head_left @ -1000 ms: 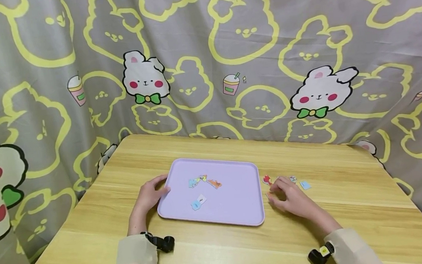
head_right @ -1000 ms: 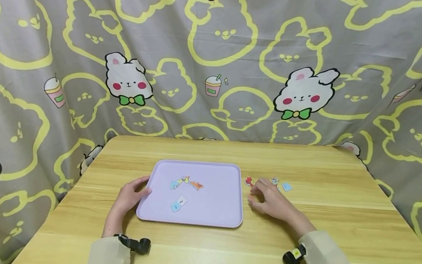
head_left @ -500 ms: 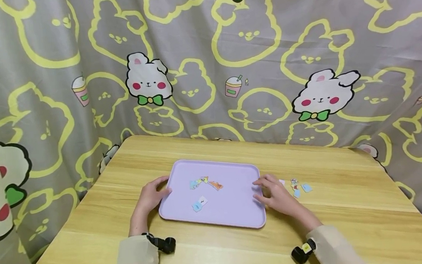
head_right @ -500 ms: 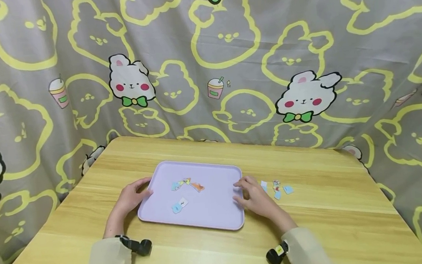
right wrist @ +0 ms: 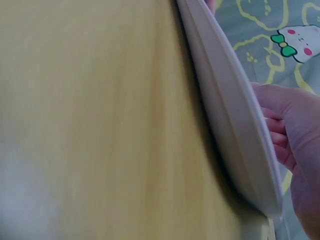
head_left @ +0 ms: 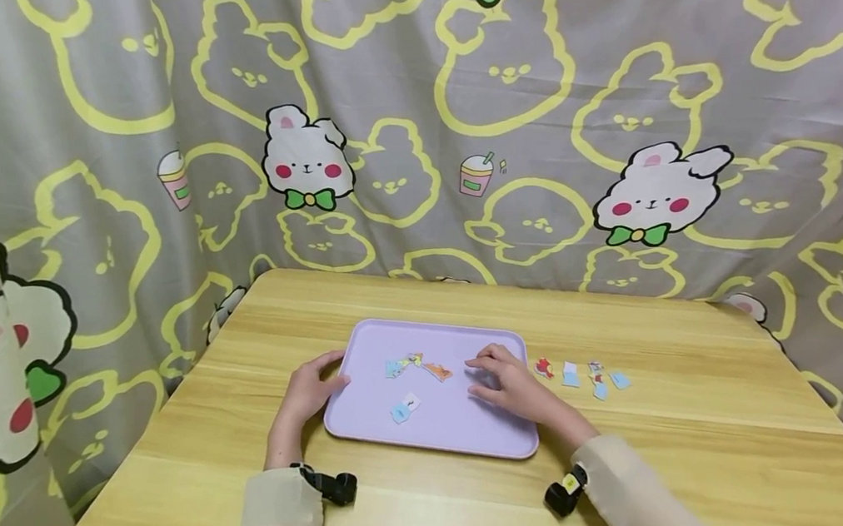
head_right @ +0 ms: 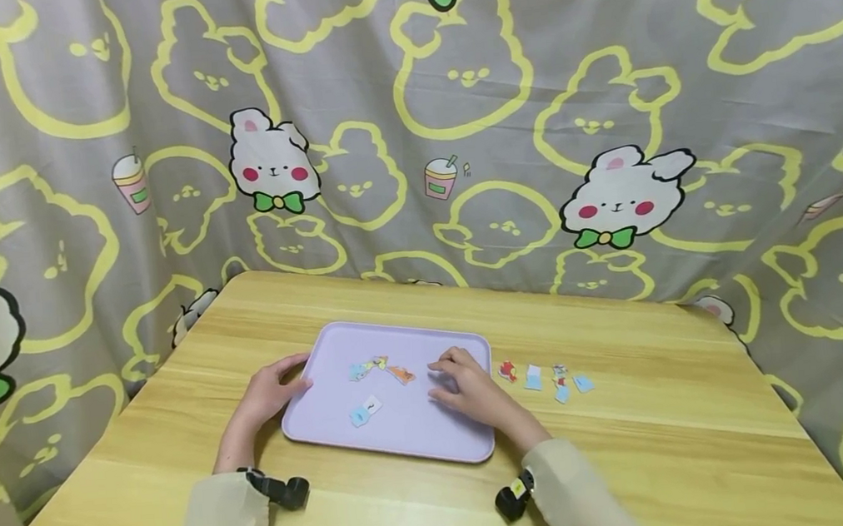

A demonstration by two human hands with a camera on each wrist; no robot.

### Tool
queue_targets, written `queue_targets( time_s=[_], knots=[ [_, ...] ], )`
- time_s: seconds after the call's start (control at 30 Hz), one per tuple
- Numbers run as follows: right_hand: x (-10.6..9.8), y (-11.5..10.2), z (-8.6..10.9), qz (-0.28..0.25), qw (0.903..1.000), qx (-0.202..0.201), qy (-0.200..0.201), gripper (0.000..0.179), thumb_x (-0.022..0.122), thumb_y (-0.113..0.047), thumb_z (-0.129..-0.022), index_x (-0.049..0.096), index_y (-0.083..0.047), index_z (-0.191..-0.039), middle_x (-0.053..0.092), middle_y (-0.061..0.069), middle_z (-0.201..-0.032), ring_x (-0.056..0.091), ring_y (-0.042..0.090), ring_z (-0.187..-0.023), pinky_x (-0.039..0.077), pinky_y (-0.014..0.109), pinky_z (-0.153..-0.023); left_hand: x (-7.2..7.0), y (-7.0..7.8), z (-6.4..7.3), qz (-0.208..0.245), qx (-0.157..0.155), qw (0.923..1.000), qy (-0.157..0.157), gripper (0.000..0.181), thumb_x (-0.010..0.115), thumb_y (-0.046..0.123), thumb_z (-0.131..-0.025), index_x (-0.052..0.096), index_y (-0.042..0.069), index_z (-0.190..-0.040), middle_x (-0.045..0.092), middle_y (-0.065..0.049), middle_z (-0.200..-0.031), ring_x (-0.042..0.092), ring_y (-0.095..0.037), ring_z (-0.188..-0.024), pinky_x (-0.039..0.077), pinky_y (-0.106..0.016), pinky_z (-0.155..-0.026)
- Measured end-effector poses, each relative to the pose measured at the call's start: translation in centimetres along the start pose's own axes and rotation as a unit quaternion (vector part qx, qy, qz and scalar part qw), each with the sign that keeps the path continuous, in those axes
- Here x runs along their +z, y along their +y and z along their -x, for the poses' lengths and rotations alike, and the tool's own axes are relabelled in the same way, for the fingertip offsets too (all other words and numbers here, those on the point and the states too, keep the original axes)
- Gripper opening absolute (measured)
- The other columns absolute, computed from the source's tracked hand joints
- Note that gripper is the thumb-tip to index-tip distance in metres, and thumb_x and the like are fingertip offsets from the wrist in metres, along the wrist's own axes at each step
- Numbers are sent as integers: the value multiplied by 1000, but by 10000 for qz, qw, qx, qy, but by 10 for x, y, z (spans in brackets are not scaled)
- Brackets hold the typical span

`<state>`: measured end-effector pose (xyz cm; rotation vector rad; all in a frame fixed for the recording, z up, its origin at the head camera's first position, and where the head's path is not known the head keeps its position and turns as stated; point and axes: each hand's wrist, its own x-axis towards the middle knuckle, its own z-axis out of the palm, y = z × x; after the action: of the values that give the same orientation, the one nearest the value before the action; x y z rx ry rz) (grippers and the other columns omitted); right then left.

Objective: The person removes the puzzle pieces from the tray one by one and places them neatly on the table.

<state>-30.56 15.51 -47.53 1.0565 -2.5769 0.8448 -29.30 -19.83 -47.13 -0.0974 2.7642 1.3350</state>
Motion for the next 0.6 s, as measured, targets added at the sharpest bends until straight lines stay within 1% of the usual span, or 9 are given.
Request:
queue_targets(
  time_s=[0.1,0.2,0.43,0.6],
  knots=[
    [4,-4,-7,-55,9999,73,-135,40,76,-18,-84,68,0,-118,59,9,-109,54,18,-100,51,33,-85,0,0,-1,-21,-4,10000,2,50,61,15,-96,49,9,-143,44,-21,-151,35,-42,-143,31,-56,-117],
    [9,-6,-12,-50,9996,86,-250,39,75,-19,-85,68,0,-118,59,8,-109,52,17,-98,49,33,-84,0,0,-1,6,-42,10000,8,49,61,15,-96,49,10,-144,44,-20,-151,34,-42,-144,31,-56,-118],
    [20,-9,-24,53,9997,14,-256,35,74,-17,-86,69,0,-116,59,8,-106,51,18,-96,47,33,-82,0,2,0,63,-84,9999,17,49,62,15,-96,50,10,-143,43,-20,-152,34,-42,-144,29,-56,-119],
    [25,-10,-30,167,9992,91,-362,31,72,-18,-88,70,-2,-114,58,6,-104,50,18,-97,47,34,-84,0,1,0,95,-96,9999,30,50,62,16,-96,50,11,-143,43,-19,-152,33,-41,-145,28,-56,-119]
  ],
)
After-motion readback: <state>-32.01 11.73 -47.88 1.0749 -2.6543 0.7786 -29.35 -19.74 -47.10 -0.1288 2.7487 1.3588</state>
